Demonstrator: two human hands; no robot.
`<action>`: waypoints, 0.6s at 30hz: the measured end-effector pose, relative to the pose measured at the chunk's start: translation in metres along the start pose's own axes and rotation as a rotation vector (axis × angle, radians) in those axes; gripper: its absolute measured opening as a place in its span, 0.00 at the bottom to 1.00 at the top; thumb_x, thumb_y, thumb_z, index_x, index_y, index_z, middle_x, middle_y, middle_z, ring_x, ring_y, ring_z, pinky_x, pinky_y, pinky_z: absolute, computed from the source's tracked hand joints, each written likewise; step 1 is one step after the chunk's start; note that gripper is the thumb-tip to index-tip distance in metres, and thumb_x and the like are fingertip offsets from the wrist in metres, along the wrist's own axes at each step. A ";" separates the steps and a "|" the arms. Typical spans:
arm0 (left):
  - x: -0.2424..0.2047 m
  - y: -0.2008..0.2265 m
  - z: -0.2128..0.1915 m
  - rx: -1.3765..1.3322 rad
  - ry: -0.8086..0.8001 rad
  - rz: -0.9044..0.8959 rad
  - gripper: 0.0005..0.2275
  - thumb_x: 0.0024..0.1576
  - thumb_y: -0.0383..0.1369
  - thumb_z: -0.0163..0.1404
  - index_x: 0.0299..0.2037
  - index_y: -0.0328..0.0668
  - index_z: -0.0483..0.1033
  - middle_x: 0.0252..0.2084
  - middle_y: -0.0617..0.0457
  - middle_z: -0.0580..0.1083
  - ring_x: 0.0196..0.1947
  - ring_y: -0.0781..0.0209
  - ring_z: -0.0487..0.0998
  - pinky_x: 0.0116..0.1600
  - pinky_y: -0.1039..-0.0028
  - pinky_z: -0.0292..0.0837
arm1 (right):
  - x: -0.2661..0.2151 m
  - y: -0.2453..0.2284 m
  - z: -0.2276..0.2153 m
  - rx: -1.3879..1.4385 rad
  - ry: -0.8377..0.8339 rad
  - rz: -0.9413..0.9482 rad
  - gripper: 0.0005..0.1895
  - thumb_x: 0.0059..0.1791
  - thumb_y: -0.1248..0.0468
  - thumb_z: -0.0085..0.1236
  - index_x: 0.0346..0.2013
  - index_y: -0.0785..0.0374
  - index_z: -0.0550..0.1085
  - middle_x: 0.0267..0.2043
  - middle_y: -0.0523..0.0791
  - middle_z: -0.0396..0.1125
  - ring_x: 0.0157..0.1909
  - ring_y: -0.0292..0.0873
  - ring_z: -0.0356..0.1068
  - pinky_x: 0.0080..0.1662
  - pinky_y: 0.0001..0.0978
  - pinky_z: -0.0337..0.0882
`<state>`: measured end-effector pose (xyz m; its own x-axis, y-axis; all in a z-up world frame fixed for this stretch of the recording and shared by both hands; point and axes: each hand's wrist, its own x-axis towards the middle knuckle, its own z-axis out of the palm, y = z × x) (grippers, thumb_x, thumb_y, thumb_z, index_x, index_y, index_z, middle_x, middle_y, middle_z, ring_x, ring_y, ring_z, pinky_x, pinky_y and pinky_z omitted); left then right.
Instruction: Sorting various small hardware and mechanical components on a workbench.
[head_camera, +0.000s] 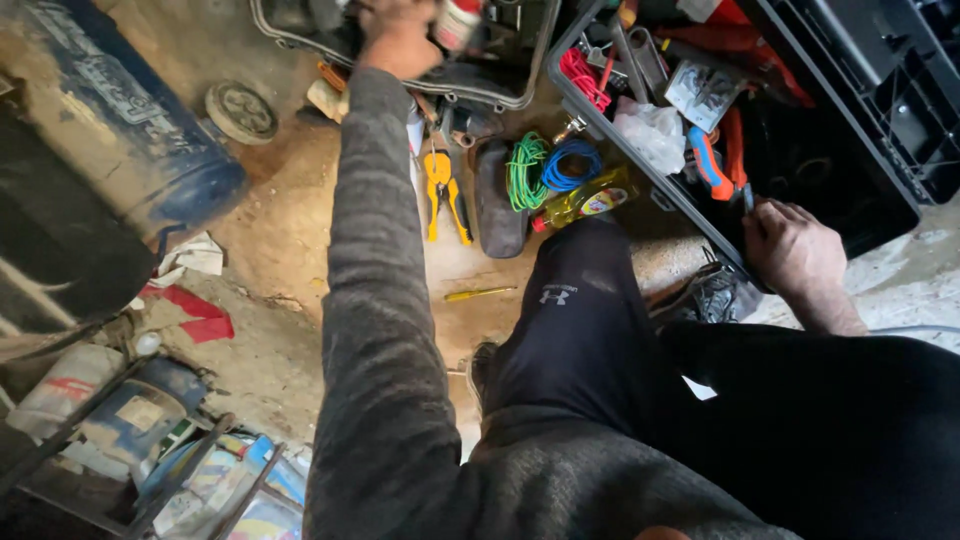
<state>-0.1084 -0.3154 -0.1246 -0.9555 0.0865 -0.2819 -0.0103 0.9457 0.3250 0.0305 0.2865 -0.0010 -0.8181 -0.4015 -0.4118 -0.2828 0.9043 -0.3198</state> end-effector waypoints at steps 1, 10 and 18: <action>-0.005 -0.002 0.011 -0.096 -0.105 0.033 0.18 0.50 0.33 0.56 0.53 0.52 0.80 0.52 0.40 0.75 0.57 0.35 0.72 0.59 0.48 0.64 | 0.001 -0.001 0.000 -0.005 0.002 -0.004 0.13 0.58 0.56 0.55 0.34 0.61 0.73 0.41 0.45 0.74 0.45 0.48 0.75 0.44 0.43 0.75; -0.014 0.085 0.028 -0.086 -0.196 -0.029 0.19 0.51 0.39 0.52 0.50 0.38 0.78 0.63 0.36 0.67 0.61 0.40 0.69 0.66 0.50 0.53 | -0.001 0.000 0.002 -0.006 -0.001 -0.019 0.14 0.58 0.56 0.54 0.34 0.60 0.74 0.42 0.43 0.74 0.47 0.47 0.75 0.47 0.42 0.76; -0.006 0.084 -0.010 -0.161 -0.058 -0.185 0.18 0.50 0.40 0.57 0.48 0.41 0.79 0.58 0.42 0.72 0.59 0.41 0.70 0.63 0.53 0.62 | -0.001 -0.001 0.001 -0.025 -0.016 0.013 0.14 0.58 0.56 0.54 0.32 0.60 0.74 0.41 0.44 0.74 0.46 0.47 0.75 0.46 0.42 0.75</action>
<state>-0.1066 -0.2396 -0.0867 -0.9145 -0.0606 -0.3999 -0.2343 0.8854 0.4015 0.0320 0.2862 -0.0011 -0.8139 -0.3913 -0.4294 -0.2846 0.9129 -0.2926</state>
